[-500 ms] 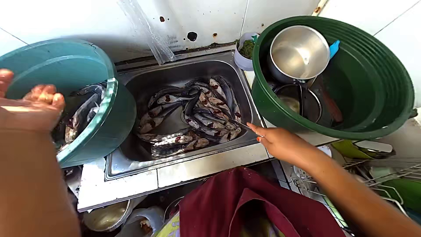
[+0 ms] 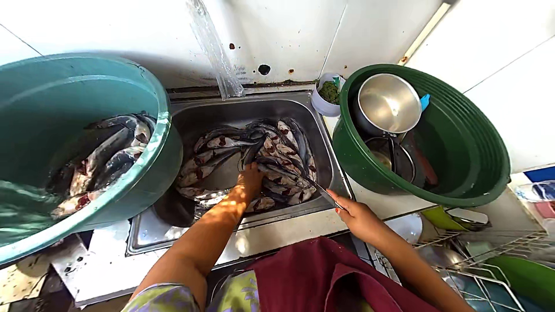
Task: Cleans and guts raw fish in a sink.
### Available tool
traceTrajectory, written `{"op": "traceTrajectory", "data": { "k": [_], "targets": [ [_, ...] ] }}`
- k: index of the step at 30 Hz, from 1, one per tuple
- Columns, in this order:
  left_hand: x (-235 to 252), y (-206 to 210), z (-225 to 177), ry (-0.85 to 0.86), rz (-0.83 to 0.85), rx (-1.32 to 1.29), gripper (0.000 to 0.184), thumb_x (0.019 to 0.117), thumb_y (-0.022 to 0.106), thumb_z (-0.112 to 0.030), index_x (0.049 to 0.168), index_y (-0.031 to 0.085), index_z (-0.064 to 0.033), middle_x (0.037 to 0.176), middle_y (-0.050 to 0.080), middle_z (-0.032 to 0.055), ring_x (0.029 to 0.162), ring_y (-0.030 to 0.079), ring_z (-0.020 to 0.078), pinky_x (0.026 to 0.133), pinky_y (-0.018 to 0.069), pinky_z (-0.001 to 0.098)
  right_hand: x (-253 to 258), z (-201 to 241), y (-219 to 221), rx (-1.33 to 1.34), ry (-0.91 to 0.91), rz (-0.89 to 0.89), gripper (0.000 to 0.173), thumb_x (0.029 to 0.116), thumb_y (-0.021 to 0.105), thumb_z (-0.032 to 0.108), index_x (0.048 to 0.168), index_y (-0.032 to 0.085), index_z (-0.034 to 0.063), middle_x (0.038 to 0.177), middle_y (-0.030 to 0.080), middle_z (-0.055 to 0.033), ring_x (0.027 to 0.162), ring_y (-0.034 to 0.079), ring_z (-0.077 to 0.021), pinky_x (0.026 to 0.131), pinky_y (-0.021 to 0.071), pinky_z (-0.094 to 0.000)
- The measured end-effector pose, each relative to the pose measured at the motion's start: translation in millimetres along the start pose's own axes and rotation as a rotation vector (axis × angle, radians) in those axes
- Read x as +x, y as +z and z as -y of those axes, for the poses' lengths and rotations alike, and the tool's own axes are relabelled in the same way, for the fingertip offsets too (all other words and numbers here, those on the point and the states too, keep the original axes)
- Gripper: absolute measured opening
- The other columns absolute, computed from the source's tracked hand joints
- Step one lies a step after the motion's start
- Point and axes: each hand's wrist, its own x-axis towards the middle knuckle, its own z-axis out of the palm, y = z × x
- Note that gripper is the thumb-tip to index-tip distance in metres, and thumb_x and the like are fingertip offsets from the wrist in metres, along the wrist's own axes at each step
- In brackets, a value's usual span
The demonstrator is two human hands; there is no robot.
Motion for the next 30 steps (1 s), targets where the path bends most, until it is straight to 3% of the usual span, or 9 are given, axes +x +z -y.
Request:
{"op": "traceTrajectory", "data": {
  "k": [2, 4, 8, 11, 14, 17, 20, 25, 30],
  "targets": [
    [6.3, -2.1, 3.3, -0.051, 0.099, -0.041, 0.044, 0.0955, 0.063, -0.015, 0.138, 0.06, -0.0012, 0.153, 0.035, 0.0352, 0.137, 0.04, 0.0559, 0.105, 0.0414, 0.0701, -1.3, 0.9, 2.3, 0.008, 0.024, 0.006, 0.056, 0.109, 0.042, 0.014, 0.163, 0.032, 0.0221, 0.121, 0.068, -0.0213, 0.099, 0.067, -0.0327, 0.095, 0.0514, -0.0519],
    [11.0, 0.1, 8.8, 0.03, 0.178, 0.003, 0.033, 0.0989, 0.06, -0.007, 0.13, 0.063, 0.0018, 0.14, 0.054, 0.0317, 0.13, 0.049, 0.0548, 0.105, 0.0327, 0.0775, -2.5, -1.3, 4.1, 0.017, 0.047, 0.008, 0.056, 0.1094, 0.042, 0.014, 0.163, 0.031, 0.0217, 0.121, 0.067, -0.0219, 0.099, 0.067, -0.033, 0.095, 0.0508, -0.0516],
    [7.3, 13.1, 14.5, -0.241, 0.044, -0.291, 0.065, 0.0922, 0.068, -0.032, 0.148, 0.049, -0.0036, 0.149, 0.042, 0.0357, 0.133, 0.048, 0.0529, 0.102, 0.0468, 0.0667, -5.1, -9.6, 8.0, 0.044, 0.073, -0.013, 0.055, 0.1092, 0.042, 0.015, 0.163, 0.032, 0.0215, 0.125, 0.067, -0.0213, 0.103, 0.067, -0.0327, 0.098, 0.0502, -0.0515],
    [6.9, 7.1, 16.9, -0.315, -0.064, -0.436, 0.078, 0.0885, 0.07, -0.021, 0.156, 0.033, -0.0114, 0.142, 0.051, 0.0308, 0.126, 0.057, 0.0483, 0.098, 0.0503, 0.0647, -7.9, -11.9, 9.5, 0.056, 0.071, -0.044, 0.055, 0.1092, 0.042, 0.015, 0.163, 0.033, 0.0215, 0.125, 0.067, -0.0192, 0.1, 0.067, -0.0294, 0.095, 0.0509, -0.0492],
    [23.2, 11.7, 36.9, -0.413, -0.117, -0.769, 0.074, 0.0876, 0.071, -0.013, 0.152, 0.034, -0.0068, 0.127, 0.063, 0.0267, 0.114, 0.066, 0.04, 0.097, 0.0523, 0.0584, -10.6, -8.6, 11.6, 0.05, 0.058, -0.042, 0.054, 0.1091, 0.041, 0.015, 0.162, 0.034, 0.0201, 0.13, 0.065, -0.0182, 0.105, 0.067, -0.0284, 0.098, 0.0505, -0.0482],
    [35.5, 19.1, 52.4, -0.485, -0.168, -1.26, 0.063, 0.0892, 0.066, 0.001, 0.147, 0.042, -0.0055, 0.114, 0.065, 0.0217, 0.09, 0.069, 0.027, 0.08, 0.0577, 0.0408, -9.4, -2.5, 13.3, 0.03, 0.051, -0.024, 0.054, 0.1091, 0.041, 0.015, 0.163, 0.033, 0.0197, 0.129, 0.066, -0.0188, 0.103, 0.067, -0.0289, 0.097, 0.0506, -0.0487],
    [15.8, 8.3, 48.9, -0.397, -0.131, -1.647, 0.061, 0.0945, 0.057, 0.001, 0.151, 0.038, -0.0129, 0.108, 0.063, 0.0179, 0.081, 0.065, 0.0213, 0.071, 0.0559, 0.0339, -7.4, 3.1, 12.4, 0.005, 0.051, -0.008, 0.054, 0.1094, 0.042, 0.016, 0.162, 0.033, 0.0212, 0.126, 0.067, -0.0183, 0.1, 0.067, -0.028, 0.095, 0.051, -0.0475],
    [-7.9, -9.1, 31.7, -0.228, -0.111, -1.817, 0.065, 0.0991, 0.057, -0.005, 0.157, 0.031, -0.0168, 0.094, 0.063, 0.0125, 0.072, 0.065, 0.0183, 0.066, 0.057, 0.0319, -0.5, 18.8, 2.7, 0.045, 0.009, -0.014, 0.055, 0.1092, 0.041, 0.016, 0.163, 0.033, 0.0242, 0.119, 0.066, -0.0155, 0.084, 0.062, -0.0228, 0.081, 0.0521, -0.0433],
    [-31.9, -14.8, -6.9, 0.093, -0.043, -2.112, 0.029, 0.1121, 0.037, -0.034, 0.131, 0.046, -0.0142, 0.079, 0.056, 0.0039, 0.058, 0.052, 0.0119, 0.054, 0.0479, 0.0253, 7.1, 39.1, -4.1, 0.149, -0.057, -0.063, 0.054, 0.1088, 0.041, 0.017, 0.162, 0.034, 0.0247, 0.102, 0.064, -0.0102, 0.063, 0.051, -0.0149, 0.059, 0.0468, -0.035]
  ]
}}
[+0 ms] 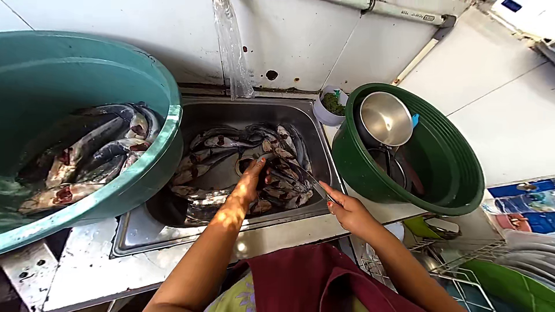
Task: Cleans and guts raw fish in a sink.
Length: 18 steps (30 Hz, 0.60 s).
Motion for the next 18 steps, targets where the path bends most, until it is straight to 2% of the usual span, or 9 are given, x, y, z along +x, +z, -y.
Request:
{"op": "traceTrajectory", "data": {
  "k": [1, 3, 5, 6, 8, 10, 12, 13, 18],
  "targets": [
    [-3.5, 10.0, 2.7, -0.022, 0.017, -0.074, 0.029, 0.1125, 0.033, -0.037, 0.122, 0.049, -0.0141, 0.077, 0.054, 0.0029, 0.056, 0.051, 0.0113, 0.053, 0.047, 0.0246, 2.8, 3.5, 0.7, 0.018, -0.006, -0.012, 0.055, 0.1086, 0.041, 0.017, 0.162, 0.034, 0.024, 0.098, 0.063, -0.0096, 0.061, 0.049, -0.0144, 0.057, 0.0459, -0.0344],
    [-8.4, 27.2, 7.0, -0.1, 0.031, -0.155, 0.042, 0.1117, 0.027, -0.045, 0.1, 0.052, -0.0127, 0.07, 0.052, 0.001, 0.053, 0.049, 0.0108, 0.051, 0.0459, 0.0245, 8.6, 12.4, 2.9, 0.018, -0.004, -0.03, 0.054, 0.1091, 0.039, 0.018, 0.163, 0.033, 0.0241, 0.093, 0.06, -0.0082, 0.06, 0.049, -0.0144, 0.055, 0.0459, -0.0341],
    [-7.1, 31.4, 16.0, -0.129, 0.113, -0.138, 0.047, 0.1121, 0.022, -0.045, 0.093, 0.051, -0.0125, 0.065, 0.049, -0.0004, 0.052, 0.048, 0.0108, 0.052, 0.0451, 0.0245, 13.6, 23.2, 5.5, -0.041, -0.013, -0.044, 0.053, 0.1098, 0.037, 0.019, 0.162, 0.033, 0.0236, 0.092, 0.061, -0.007, 0.061, 0.053, -0.0148, 0.057, 0.0489, -0.0337],
    [-4.8, 30.3, 21.5, -0.111, 0.157, -0.118, 0.043, 0.1128, 0.022, -0.041, 0.096, 0.05, -0.0132, 0.064, 0.048, -0.0011, 0.051, 0.048, 0.0099, 0.051, 0.0449, 0.0236, 16.3, 28.7, 7.3, -0.085, -0.028, -0.048, 0.053, 0.1101, 0.036, 0.018, 0.162, 0.033, 0.0221, 0.092, 0.063, -0.0068, 0.062, 0.055, -0.0149, 0.058, 0.0508, -0.0338],
    [0.3, 26.9, 27.4, -0.061, 0.205, -0.074, 0.027, 0.1134, 0.026, -0.031, 0.114, 0.047, -0.0136, 0.065, 0.047, -0.0015, 0.051, 0.048, 0.0087, 0.05, 0.0452, 0.0223, 22.6, 38.9, 11.5, -0.191, -0.058, -0.049, 0.053, 0.1106, 0.034, 0.017, 0.163, 0.031, 0.0196, 0.094, 0.066, -0.0069, 0.064, 0.059, -0.0158, 0.063, 0.0542, -0.0352],
    [3.6, 26.8, 29.0, -0.021, 0.212, -0.018, 0.022, 0.1126, 0.03, -0.024, 0.123, 0.045, -0.0126, 0.067, 0.047, -0.0011, 0.052, 0.048, 0.0083, 0.05, 0.0445, 0.0218, 26.6, 46.8, 15.9, -0.327, -0.082, -0.06, 0.053, 0.1103, 0.033, 0.015, 0.163, 0.031, 0.0196, 0.098, 0.069, -0.009, 0.072, 0.064, -0.0191, 0.07, 0.057, -0.0389],
    [6.4, 26.7, 28.6, 0.02, 0.234, 0.013, 0.022, 0.1122, 0.029, -0.023, 0.125, 0.044, -0.0119, 0.068, 0.048, -0.0009, 0.052, 0.048, 0.0083, 0.05, 0.0441, 0.0219, 28.7, 51.5, 19.8, -0.456, -0.105, -0.075, 0.056, 0.1086, 0.034, 0.013, 0.164, 0.029, 0.0207, 0.102, 0.07, -0.012, 0.088, 0.067, -0.0253, 0.085, 0.0555, -0.0455],
    [7.4, 26.7, 27.7, 0.037, 0.249, 0.021, 0.023, 0.1119, 0.028, -0.023, 0.124, 0.044, -0.0118, 0.069, 0.048, -0.0009, 0.052, 0.048, 0.0082, 0.049, 0.044, 0.0217, 29.1, 52.8, 21.7, -0.506, -0.111, -0.081, 0.057, 0.1079, 0.034, 0.012, 0.164, 0.029, 0.0209, 0.103, 0.07, -0.0131, 0.092, 0.068, -0.0272, 0.089, 0.0547, -0.0472],
    [6.0, 31.5, 26.5, 0.079, 0.283, 0.068, 0.022, 0.1119, 0.028, -0.02, 0.121, 0.046, -0.0101, 0.072, 0.049, -0.0015, 0.055, 0.048, 0.0064, 0.052, 0.0427, 0.0198, 30.0, 68.4, 29.1, -0.674, -0.009, -0.064, 0.059, 0.1074, 0.036, 0.01, 0.165, 0.027, 0.0224, 0.123, 0.067, -0.0173, 0.105, 0.069, -0.0321, 0.093, 0.0547, -0.0494]
  ]
}}
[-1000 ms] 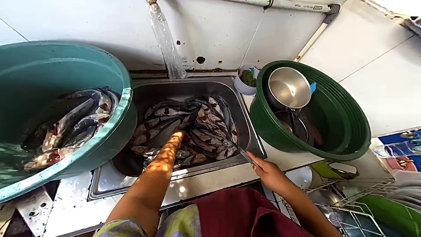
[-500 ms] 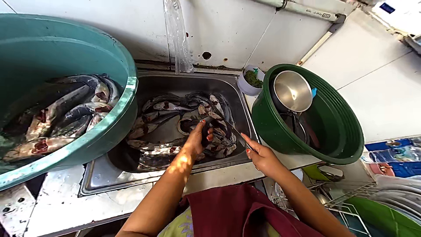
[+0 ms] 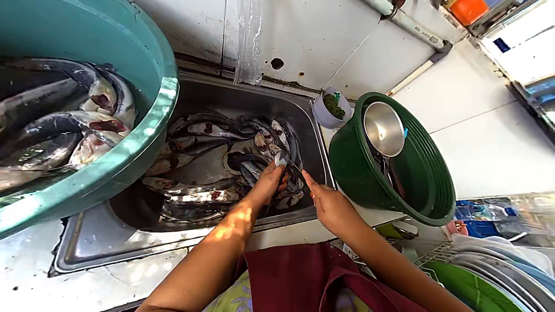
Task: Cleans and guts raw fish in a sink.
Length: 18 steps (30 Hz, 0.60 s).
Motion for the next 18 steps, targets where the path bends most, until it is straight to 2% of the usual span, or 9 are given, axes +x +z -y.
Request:
{"op": "traceTrajectory", "data": {
  "k": [3, 6, 9, 14, 18],
  "targets": [
    [-1.7, 1.1, 5.5, 0.043, 0.037, 0.092, 0.022, 0.1096, 0.031, -0.018, 0.122, 0.045, -0.0075, 0.072, 0.049, -0.0027, 0.056, 0.047, 0.0058, 0.053, 0.0427, 0.0209, 14.2, 15.2, 1.7, -0.049, 0.003, -0.062, 0.058, 0.1074, 0.038, 0.011, 0.164, 0.03, 0.0197, 0.12, 0.068, -0.0199, 0.104, 0.07, -0.0353, 0.09, 0.056, -0.0513],
    [-5.1, 4.3, 8.0, 0.073, 0.049, 0.146, 0.023, 0.1077, 0.034, -0.02, 0.121, 0.048, -0.0077, 0.071, 0.048, -0.0036, 0.055, 0.045, 0.0057, 0.052, 0.0419, 0.022, 43.8, 30.1, 1.0, 0.006, 0.01, -0.074, 0.063, 0.1069, 0.042, 0.01, 0.166, 0.023, 0.021, 0.118, 0.068, -0.0218, 0.106, 0.069, -0.0384, 0.093, 0.0546, -0.0535],
    [-3.7, 1.1, 7.2, 0.116, 0.04, 0.102, 0.022, 0.1077, 0.033, -0.021, 0.118, 0.048, -0.0086, 0.069, 0.048, -0.0037, 0.054, 0.046, 0.0056, 0.053, 0.0427, 0.0219, 60.2, 32.2, 4.4, 0.109, -0.036, -0.134, 0.062, 0.1084, 0.044, 0.01, 0.166, 0.023, 0.0219, 0.12, 0.069, -0.0204, 0.109, 0.068, -0.0376, 0.097, 0.0537, -0.0538],
    [-3.0, -2.5, -0.3, 0.112, -0.001, 0.006, 0.02, 0.1091, 0.03, -0.018, 0.118, 0.046, -0.0092, 0.07, 0.048, -0.0032, 0.055, 0.045, 0.0055, 0.053, 0.0414, 0.0204, 17.5, 11.7, 17.9, 0.095, -0.091, -0.128, 0.059, 0.1064, 0.04, 0.01, 0.164, 0.028, 0.016, 0.121, 0.068, -0.0213, 0.105, 0.07, -0.036, 0.093, 0.0554, -0.0517],
    [-1.1, -2.2, 3.2, 0.138, 0.018, 0.1, 0.019, 0.1063, 0.034, -0.017, 0.118, 0.047, -0.0081, 0.068, 0.047, -0.0043, 0.055, 0.046, 0.0051, 0.053, 0.0415, 0.021, 6.0, 15.3, 14.0, 0.048, -0.056, -0.116, 0.057, 0.106, 0.04, 0.009, 0.163, 0.031, 0.0131, 0.119, 0.069, -0.0206, 0.101, 0.07, -0.0347, 0.09, 0.0566, -0.0493]
  ]
}}
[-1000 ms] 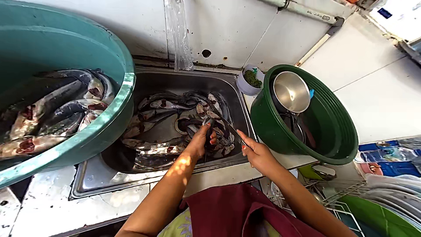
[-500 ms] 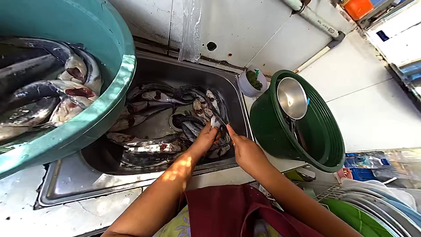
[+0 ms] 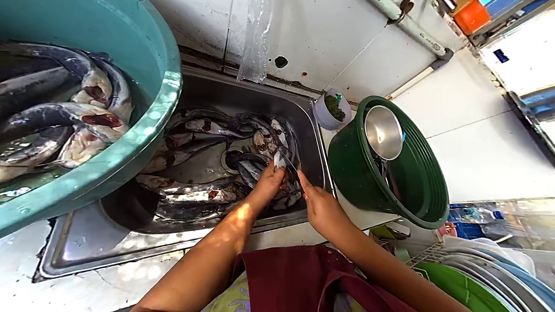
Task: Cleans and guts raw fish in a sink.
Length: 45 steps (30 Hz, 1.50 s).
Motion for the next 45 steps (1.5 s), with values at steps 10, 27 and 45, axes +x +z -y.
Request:
{"op": "traceTrajectory", "data": {
  "k": [10, 27, 45],
  "targets": [
    [-1.5, 0.4, 2.2, 0.064, -0.006, 0.086, 0.026, 0.1048, 0.04, -0.021, 0.124, 0.05, -0.0064, 0.073, 0.051, -0.0024, 0.06, 0.049, 0.0063, 0.057, 0.0436, 0.0234, 17.9, -15.5, 25.2, 0.309, -0.093, -0.158, 0.057, 0.1054, 0.042, 0.007, 0.162, 0.032, 0.0088, 0.123, 0.069, -0.022, 0.103, 0.071, -0.031, 0.096, 0.0554, -0.0475],
    [0.9, -5.5, -4.7, -0.016, -0.304, 0.108, 0.029, 0.1085, 0.043, -0.022, 0.102, 0.065, -0.0026, 0.074, 0.064, 0.004, 0.06, 0.059, 0.0113, 0.061, 0.0517, 0.0271, -22.6, -45.3, 13.8, 0.465, 0.044, -0.019, 0.053, 0.1075, 0.039, 0.013, 0.161, 0.036, 0.0152, 0.093, 0.064, -0.0094, 0.067, 0.054, -0.0139, 0.066, 0.0504, -0.0311],
    [2.5, -1.3, -0.9, -0.096, -0.164, -0.006, 0.02, 0.0979, 0.038, 0.0, 0.112, 0.051, -0.0049, 0.069, 0.052, 0.0023, 0.055, 0.051, 0.0105, 0.054, 0.0449, 0.0253, -17.7, -25.8, 16.3, 0.154, 0.032, -0.028, 0.055, 0.1072, 0.039, 0.013, 0.162, 0.035, 0.0172, 0.114, 0.07, -0.0177, 0.092, 0.068, -0.0294, 0.087, 0.0557, -0.047]
  ]
}}
